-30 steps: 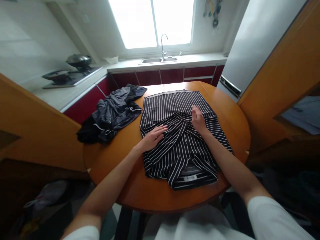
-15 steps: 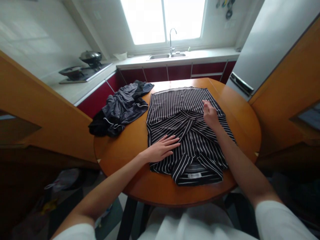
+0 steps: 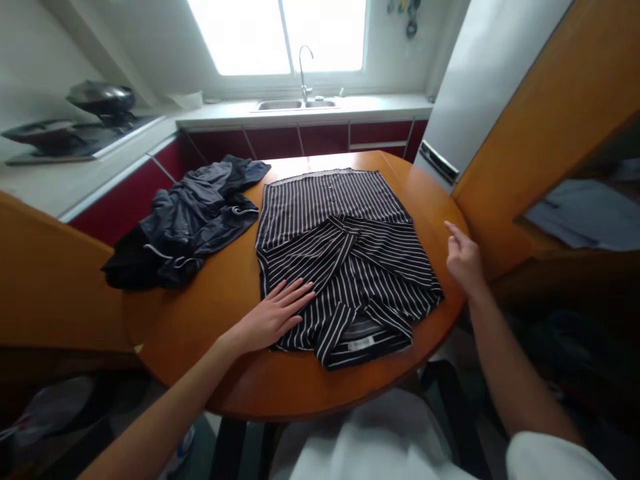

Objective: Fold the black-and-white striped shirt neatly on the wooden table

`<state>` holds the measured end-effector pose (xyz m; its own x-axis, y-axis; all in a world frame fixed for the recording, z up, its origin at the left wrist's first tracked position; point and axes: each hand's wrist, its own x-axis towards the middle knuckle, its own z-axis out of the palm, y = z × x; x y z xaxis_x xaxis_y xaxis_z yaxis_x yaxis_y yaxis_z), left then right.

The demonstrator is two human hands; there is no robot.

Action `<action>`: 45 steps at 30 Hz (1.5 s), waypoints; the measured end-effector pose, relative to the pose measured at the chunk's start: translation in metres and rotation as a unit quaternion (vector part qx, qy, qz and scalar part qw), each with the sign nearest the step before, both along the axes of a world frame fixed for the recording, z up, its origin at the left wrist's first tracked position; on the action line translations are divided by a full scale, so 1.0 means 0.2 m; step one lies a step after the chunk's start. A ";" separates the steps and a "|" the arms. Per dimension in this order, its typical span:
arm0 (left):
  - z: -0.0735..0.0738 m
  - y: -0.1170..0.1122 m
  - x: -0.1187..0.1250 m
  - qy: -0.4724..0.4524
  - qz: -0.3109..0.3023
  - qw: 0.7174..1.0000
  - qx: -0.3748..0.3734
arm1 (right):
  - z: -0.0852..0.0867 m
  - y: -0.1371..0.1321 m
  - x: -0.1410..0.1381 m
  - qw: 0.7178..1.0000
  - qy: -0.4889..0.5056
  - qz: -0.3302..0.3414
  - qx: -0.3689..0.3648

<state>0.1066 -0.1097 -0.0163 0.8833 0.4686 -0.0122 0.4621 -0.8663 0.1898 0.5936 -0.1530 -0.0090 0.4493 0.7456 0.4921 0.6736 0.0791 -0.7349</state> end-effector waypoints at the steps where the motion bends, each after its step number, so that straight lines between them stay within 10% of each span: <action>1: -0.01 0.01 0.00 0.000 -0.001 1.000 0.008 | -0.01 -0.03 0.04 1.000 0.001 -0.018 0.002; 7: -0.03 0.03 -0.01 -0.011 -0.014 0.999 0.032 | -0.11 -0.16 -0.01 0.994 -0.086 0.030 -0.054; 13: -0.04 0.02 -0.03 -0.104 0.042 0.993 -0.045 | -0.27 -0.22 -0.19 0.928 -0.287 0.071 -0.225; 19: -0.02 0.09 -0.10 -0.418 0.284 0.862 -0.032 | -0.32 -0.21 -0.14 0.912 -0.327 0.053 -0.243; 27: -0.04 -0.01 -0.06 -0.296 0.178 0.936 -0.073 | -0.35 -0.21 -0.13 0.921 -0.311 0.045 -0.230; 35: -0.09 0.13 -0.18 -0.395 0.352 0.848 -0.034 | -0.37 -0.17 -0.05 0.987 -0.066 0.060 -0.134; 39: -0.11 0.20 -0.18 -0.370 0.353 0.859 -0.012 | -0.37 -0.02 0.07 0.981 0.191 0.036 -0.006; 45: -0.10 0.42 -0.17 -0.313 0.318 0.893 0.053 | -0.30 0.37 0.16 0.960 0.279 -0.018 0.028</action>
